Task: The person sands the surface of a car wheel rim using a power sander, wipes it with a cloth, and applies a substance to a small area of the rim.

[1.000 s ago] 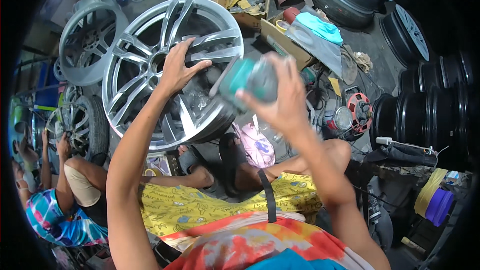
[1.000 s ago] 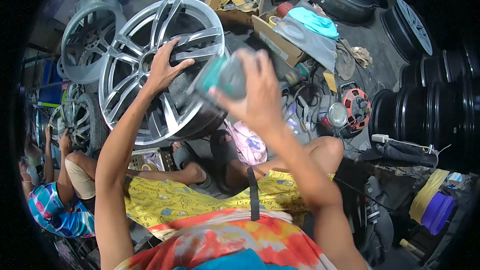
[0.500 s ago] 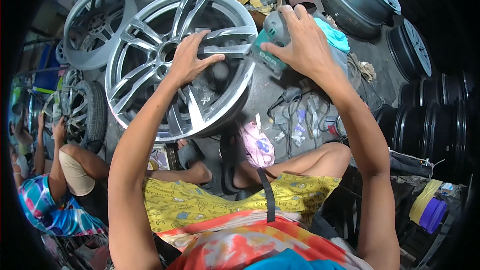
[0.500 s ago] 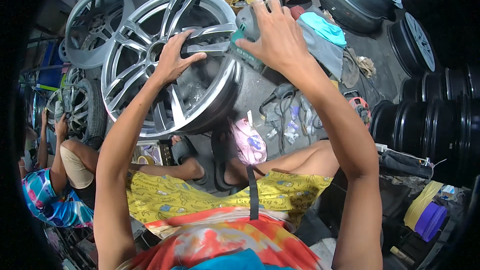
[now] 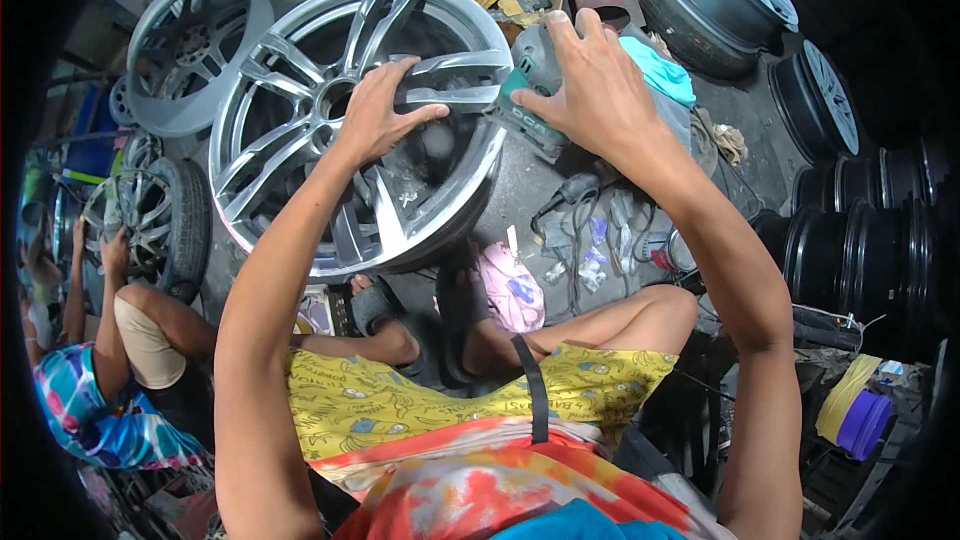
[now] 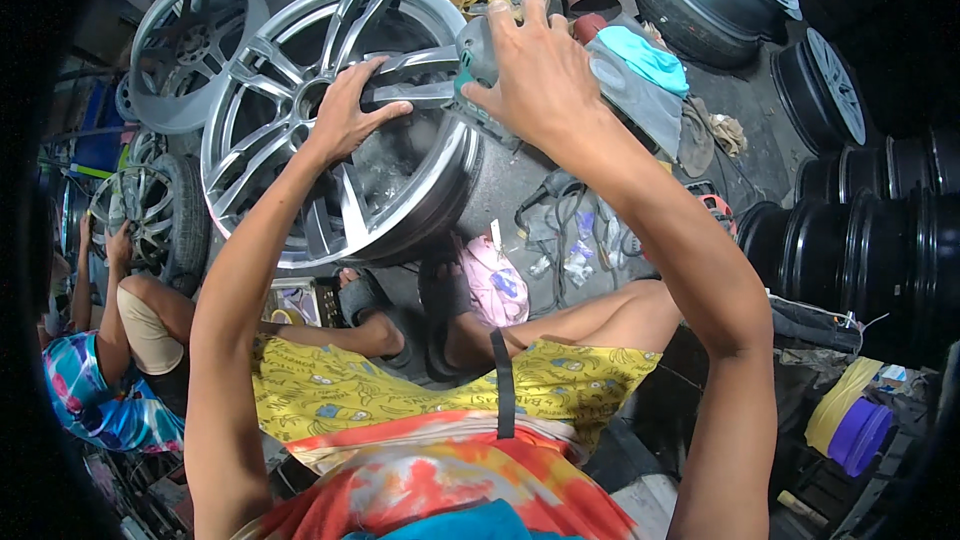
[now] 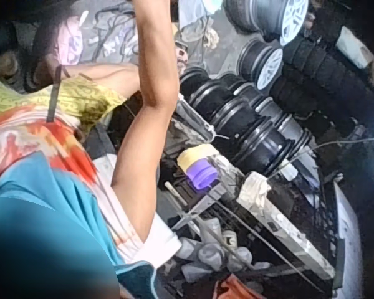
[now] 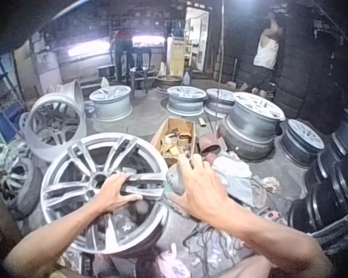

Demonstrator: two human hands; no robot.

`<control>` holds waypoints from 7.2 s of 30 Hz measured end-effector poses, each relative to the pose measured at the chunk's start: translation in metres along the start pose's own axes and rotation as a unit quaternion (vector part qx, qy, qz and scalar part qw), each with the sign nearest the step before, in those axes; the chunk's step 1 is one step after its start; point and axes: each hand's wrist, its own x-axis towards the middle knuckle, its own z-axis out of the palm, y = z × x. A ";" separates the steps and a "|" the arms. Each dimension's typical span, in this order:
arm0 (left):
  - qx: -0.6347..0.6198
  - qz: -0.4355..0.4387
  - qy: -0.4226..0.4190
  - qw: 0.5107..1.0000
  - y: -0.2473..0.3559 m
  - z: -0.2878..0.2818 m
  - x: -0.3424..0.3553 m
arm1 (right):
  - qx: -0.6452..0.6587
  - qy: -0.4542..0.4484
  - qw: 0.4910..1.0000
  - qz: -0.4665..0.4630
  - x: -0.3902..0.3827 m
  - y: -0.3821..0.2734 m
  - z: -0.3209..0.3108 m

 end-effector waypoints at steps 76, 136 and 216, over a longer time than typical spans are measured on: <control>-0.326 -0.042 -0.014 0.944 0.160 -0.030 0.080 | 0.030 -0.040 0.999 -0.009 -0.008 -0.039 0.008; -0.278 -0.079 -0.037 0.957 0.192 -0.061 -0.017 | 0.309 -0.055 0.934 0.169 -0.090 -0.113 -0.012; -0.352 -0.060 0.056 0.932 0.166 -0.021 0.105 | 0.051 -0.058 0.997 -0.011 0.014 -0.015 -0.005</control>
